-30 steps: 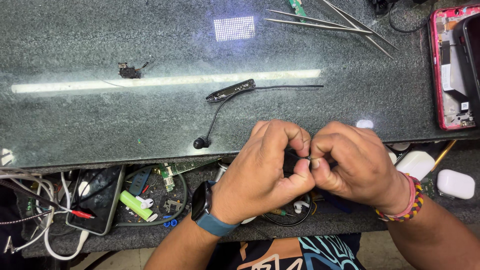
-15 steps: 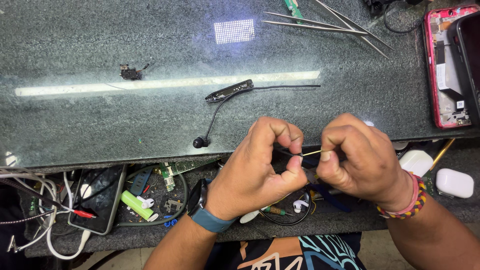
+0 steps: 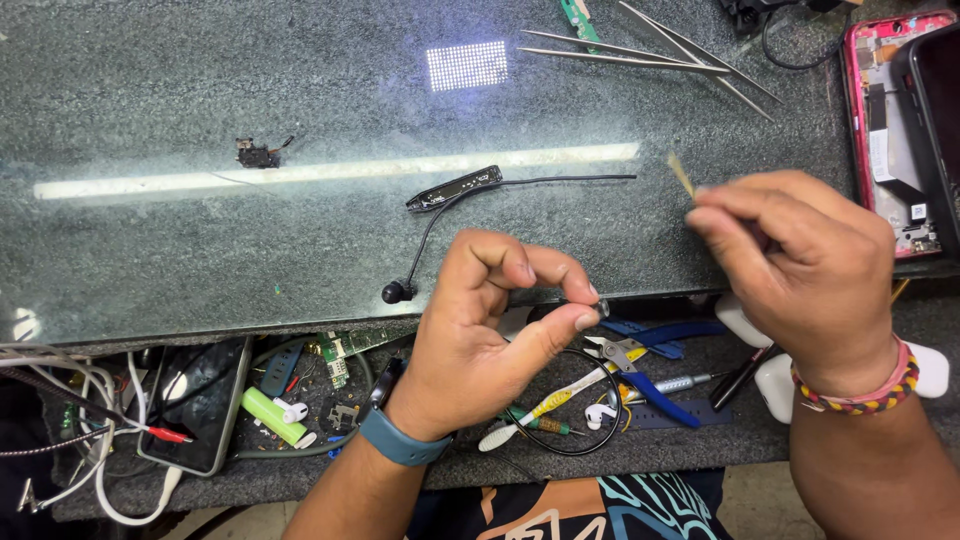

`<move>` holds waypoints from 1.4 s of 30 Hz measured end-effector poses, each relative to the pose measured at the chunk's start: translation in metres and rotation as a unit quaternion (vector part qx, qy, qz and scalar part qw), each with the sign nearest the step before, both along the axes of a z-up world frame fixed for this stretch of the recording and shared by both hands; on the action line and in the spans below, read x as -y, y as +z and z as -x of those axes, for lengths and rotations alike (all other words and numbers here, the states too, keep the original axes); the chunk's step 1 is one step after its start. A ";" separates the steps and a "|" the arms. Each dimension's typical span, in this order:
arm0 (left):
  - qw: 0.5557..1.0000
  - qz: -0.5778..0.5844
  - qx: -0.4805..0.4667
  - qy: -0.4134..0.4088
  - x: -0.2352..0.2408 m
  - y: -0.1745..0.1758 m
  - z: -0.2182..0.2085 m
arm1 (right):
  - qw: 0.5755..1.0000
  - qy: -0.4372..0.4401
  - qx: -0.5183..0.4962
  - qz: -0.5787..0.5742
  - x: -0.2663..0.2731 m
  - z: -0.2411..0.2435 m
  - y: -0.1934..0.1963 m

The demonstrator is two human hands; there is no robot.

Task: The person strips the insulation from a black wire using a utility knife and wire cutters. They then use tweezers to adjust the exposed internal wires of the cable.

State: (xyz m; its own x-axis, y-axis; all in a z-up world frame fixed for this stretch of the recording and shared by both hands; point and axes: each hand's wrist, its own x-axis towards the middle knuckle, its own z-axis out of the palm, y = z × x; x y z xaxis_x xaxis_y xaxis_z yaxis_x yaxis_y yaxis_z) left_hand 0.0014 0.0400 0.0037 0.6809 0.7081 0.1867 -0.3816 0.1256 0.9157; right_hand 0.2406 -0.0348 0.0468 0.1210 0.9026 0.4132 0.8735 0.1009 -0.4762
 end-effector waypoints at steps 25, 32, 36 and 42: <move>0.995 0.099 0.004 -0.020 0.014 0.000 -0.013 | 0.963 0.229 -0.123 -0.069 0.008 0.023 -0.001; 0.992 0.118 -0.039 -0.003 0.011 0.016 -0.014 | 0.974 0.188 -0.124 -0.035 0.010 0.020 -0.004; 0.992 0.009 -0.115 0.041 0.013 0.031 -0.004 | 0.988 0.107 -0.101 -0.049 0.010 0.013 -0.004; 0.897 -0.351 -0.269 0.012 0.053 0.026 0.051 | 0.999 0.049 -0.021 -0.005 0.005 0.009 -0.006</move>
